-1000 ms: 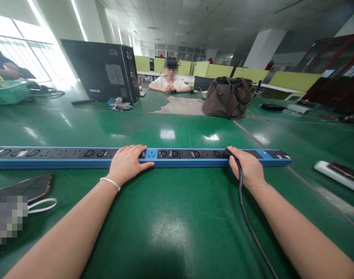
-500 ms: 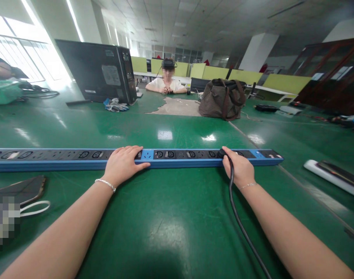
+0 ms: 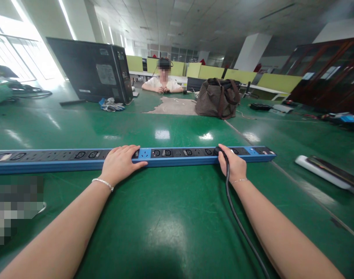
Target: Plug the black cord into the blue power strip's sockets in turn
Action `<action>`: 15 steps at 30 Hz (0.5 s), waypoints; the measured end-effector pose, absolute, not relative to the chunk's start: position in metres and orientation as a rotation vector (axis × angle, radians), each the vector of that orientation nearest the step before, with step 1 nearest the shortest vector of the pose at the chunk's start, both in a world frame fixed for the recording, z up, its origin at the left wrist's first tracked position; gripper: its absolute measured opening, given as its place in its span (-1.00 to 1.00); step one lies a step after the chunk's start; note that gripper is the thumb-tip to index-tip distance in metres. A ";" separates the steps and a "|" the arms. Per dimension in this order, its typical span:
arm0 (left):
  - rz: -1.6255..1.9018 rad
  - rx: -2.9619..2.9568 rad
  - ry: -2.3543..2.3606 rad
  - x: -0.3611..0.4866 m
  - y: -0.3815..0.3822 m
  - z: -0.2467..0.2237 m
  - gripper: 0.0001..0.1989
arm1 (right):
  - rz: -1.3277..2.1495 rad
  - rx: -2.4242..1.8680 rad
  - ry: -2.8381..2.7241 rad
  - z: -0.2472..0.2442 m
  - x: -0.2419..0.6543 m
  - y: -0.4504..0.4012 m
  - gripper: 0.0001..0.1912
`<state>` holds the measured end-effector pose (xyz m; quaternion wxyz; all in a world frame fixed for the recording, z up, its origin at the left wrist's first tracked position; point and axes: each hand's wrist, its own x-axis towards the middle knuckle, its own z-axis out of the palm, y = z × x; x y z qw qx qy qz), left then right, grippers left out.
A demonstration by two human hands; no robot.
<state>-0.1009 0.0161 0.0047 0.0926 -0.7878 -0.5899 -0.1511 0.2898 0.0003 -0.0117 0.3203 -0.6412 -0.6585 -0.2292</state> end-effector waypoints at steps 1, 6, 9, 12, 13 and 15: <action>-0.450 -2.338 -1.750 -0.101 0.016 0.005 -0.29 | -0.608 -1.684 -1.732 -0.012 0.290 0.000 -0.63; -0.447 -2.326 -1.748 -0.102 0.017 0.004 -0.29 | -0.628 -1.677 -1.728 -0.013 0.292 0.001 -0.62; -0.452 -2.329 -1.751 -0.102 0.017 0.004 -0.28 | -0.596 -1.670 -1.714 -0.014 0.293 0.002 -0.63; -0.469 -2.340 -1.759 -0.102 0.018 0.004 -0.28 | -0.573 -1.646 -1.705 -0.014 0.294 0.003 -0.63; -0.476 -2.345 -1.761 -0.102 0.018 0.004 -0.28 | -0.569 -1.636 -1.707 -0.014 0.294 0.003 -0.62; -0.487 -2.354 -1.763 -0.102 0.018 0.004 -0.28 | -0.557 -1.624 -1.708 -0.014 0.294 0.002 -0.62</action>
